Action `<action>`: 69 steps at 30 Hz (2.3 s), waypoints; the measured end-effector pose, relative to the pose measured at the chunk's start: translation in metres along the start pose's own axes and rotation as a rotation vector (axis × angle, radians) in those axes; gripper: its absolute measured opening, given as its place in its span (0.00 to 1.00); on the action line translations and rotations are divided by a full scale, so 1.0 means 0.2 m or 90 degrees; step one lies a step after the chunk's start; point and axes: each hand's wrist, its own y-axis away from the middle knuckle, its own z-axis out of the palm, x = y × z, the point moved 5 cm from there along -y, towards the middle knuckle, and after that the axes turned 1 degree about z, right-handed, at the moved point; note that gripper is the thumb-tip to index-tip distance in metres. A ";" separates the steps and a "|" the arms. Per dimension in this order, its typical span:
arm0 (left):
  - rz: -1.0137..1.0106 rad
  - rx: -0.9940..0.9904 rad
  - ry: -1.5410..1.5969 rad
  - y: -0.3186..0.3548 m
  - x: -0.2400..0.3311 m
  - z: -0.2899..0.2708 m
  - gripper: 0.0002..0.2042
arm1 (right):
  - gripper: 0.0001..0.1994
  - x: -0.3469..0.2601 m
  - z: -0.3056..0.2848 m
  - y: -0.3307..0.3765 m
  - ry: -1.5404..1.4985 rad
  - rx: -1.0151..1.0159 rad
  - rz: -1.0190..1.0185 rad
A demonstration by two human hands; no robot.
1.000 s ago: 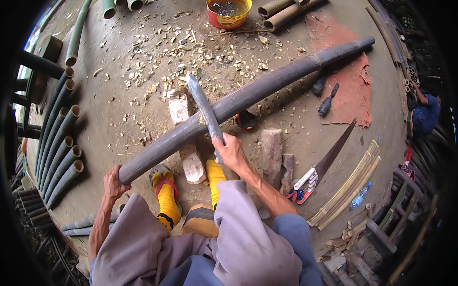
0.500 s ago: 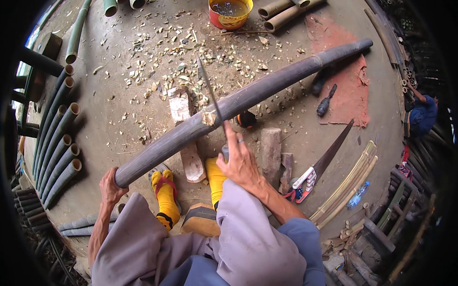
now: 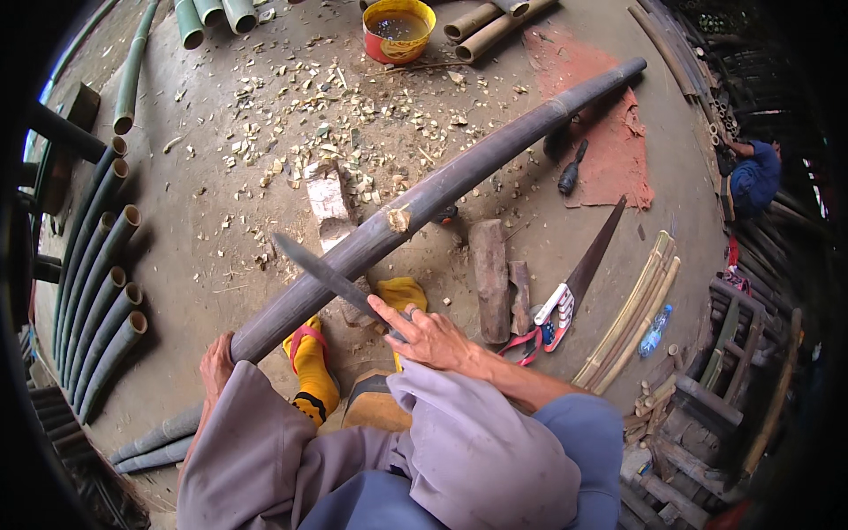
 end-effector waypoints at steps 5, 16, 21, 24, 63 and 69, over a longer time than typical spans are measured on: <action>-0.024 0.015 0.016 0.06 0.01 -0.03 0.20 | 0.35 0.29 -0.32 -0.10 -0.130 0.138 0.294; -0.035 -0.025 0.007 -0.02 0.13 -0.24 0.21 | 0.30 0.09 -0.28 -0.14 -0.099 0.148 0.154; -0.028 -0.006 -0.021 0.05 0.15 -0.21 0.22 | 0.25 0.20 -0.30 -0.18 -0.102 0.048 0.293; -0.025 0.017 -0.031 0.08 0.15 -0.19 0.21 | 0.27 0.10 -0.33 -0.19 -0.124 0.098 0.206; 0.002 0.038 -0.071 0.16 0.10 0.06 0.27 | 0.21 0.04 -0.27 -0.14 -0.180 0.152 0.195; 0.023 -0.017 -0.070 0.13 0.14 0.05 0.23 | 0.25 0.23 -0.20 -0.10 -0.221 0.004 0.446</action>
